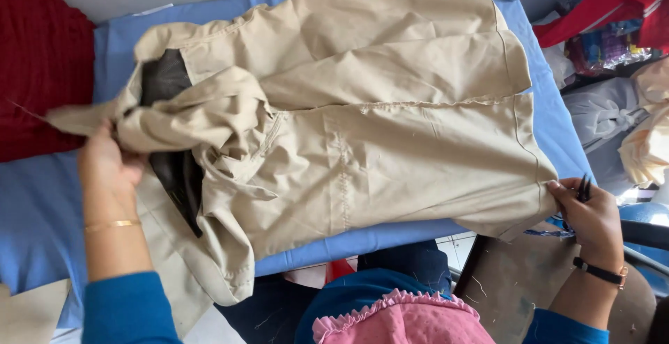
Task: The person uses a small blade to cut along the seams and edges of a beige garment laid out on a blue table. They adjust the fabric and continue cutting along different sections of the garment.
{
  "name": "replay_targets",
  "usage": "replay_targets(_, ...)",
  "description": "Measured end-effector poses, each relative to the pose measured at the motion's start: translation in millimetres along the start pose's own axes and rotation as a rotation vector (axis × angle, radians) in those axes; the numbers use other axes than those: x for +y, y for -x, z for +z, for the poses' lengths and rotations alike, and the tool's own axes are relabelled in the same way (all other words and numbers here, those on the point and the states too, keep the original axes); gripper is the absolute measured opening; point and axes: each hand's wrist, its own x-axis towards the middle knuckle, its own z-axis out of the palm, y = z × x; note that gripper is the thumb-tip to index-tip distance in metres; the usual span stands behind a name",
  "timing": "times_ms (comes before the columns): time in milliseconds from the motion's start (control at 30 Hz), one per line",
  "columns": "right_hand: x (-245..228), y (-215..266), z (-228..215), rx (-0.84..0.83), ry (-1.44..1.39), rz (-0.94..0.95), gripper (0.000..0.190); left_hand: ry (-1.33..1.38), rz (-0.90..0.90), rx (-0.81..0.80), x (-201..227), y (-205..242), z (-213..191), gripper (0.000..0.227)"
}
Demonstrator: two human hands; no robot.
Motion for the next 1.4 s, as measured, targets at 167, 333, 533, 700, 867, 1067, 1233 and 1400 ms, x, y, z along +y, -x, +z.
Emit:
replay_targets(167, 28, -17, 6, 0.476, 0.856, -0.527, 0.024, -0.629, 1.207, 0.101, -60, 85, -39, 0.06)
replay_targets(333, -126, 50, 119, 0.048, 0.285, -0.734, 0.025, -1.272, 1.917, -0.095, -91, 179, 26, 0.048)
replay_targets(533, -166, 38, 232, -0.328, 0.247, -1.085, 0.029, -1.644, 1.506, -0.274, -87, 140, 34, 0.072)
replay_targets(700, -125, -35, 257, -0.295, 0.243, -0.917, 0.064, -1.835, 0.852, -0.27, -80, 113, 10, 0.116)
replay_targets(867, -118, -44, 258, -0.334, 0.207, -0.756, 0.068, -1.8, 0.962, -0.228, -98, 117, 13, 0.108)
replay_targets(1067, -120, -47, 258, -0.367, 0.038, -0.706, 0.05, -1.324, 1.474, -0.409, -130, 121, 60, 0.058)
replay_targets(1233, -121, -44, 258, -0.365, 0.037, -0.717, 0.047, -1.156, 1.708, -0.336, -158, 66, 74, 0.028)
replay_targets(1400, -122, -43, 259, -0.366, 0.041, -0.737, 0.043, -1.026, 1.912, -0.224, -161, 58, 83, 0.008)
